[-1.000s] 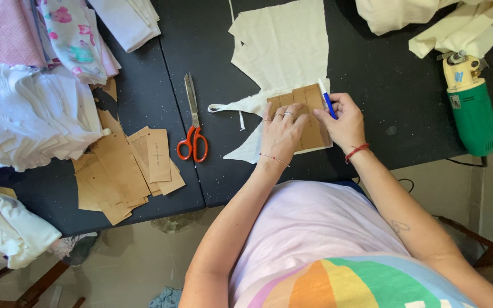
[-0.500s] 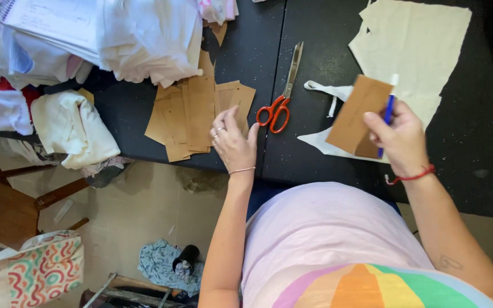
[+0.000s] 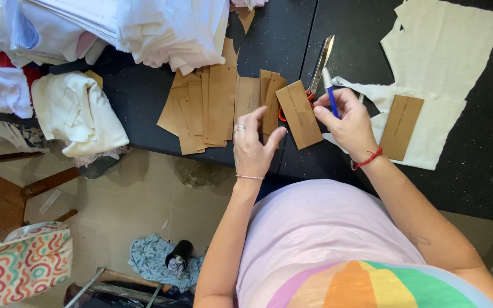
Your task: The person organizes cardboard patterns and a notebook in a box, then moves to a table to arrange fabric and pattern pieces. They use a pen to trace the cardboard patterns onto the fabric.
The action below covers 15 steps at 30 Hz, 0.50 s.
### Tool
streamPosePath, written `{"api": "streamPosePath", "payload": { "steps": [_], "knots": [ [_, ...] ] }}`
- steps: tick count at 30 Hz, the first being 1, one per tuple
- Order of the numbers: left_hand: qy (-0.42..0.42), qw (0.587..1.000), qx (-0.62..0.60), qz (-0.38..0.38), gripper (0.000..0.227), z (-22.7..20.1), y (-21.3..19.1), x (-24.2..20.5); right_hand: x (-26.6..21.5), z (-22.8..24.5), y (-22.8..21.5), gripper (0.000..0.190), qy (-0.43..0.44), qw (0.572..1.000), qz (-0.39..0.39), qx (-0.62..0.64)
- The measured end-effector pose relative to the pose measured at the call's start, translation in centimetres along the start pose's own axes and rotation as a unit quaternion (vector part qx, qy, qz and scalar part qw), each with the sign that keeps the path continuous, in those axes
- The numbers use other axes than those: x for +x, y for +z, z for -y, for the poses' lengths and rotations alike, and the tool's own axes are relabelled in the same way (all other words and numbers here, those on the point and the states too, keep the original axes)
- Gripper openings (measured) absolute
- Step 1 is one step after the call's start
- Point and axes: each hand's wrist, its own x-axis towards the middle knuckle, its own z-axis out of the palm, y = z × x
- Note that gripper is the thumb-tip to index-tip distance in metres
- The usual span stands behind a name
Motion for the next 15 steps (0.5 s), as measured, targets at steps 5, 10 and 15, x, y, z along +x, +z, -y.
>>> {"api": "streamPosePath", "payload": {
  "steps": [5, 10, 15],
  "knots": [
    [0.107, 0.992, -0.038, 0.054, 0.031, -1.1, -0.3, -0.7, -0.8, 0.7, 1.5, 0.019, 0.045, 0.998, 0.027, 0.03],
    [0.117, 0.992, -0.046, 0.031, 0.021, -0.4, 0.5, -0.3, -0.5, -0.9, 1.1, 0.023, 0.039, 0.998, 0.041, -0.003],
    [0.051, 0.992, -0.111, -0.035, 0.028, -1.5, 0.1, 0.3, -1.0, 0.1, 1.5, 0.025, 0.042, 0.996, 0.062, -0.052]
  ]
}}
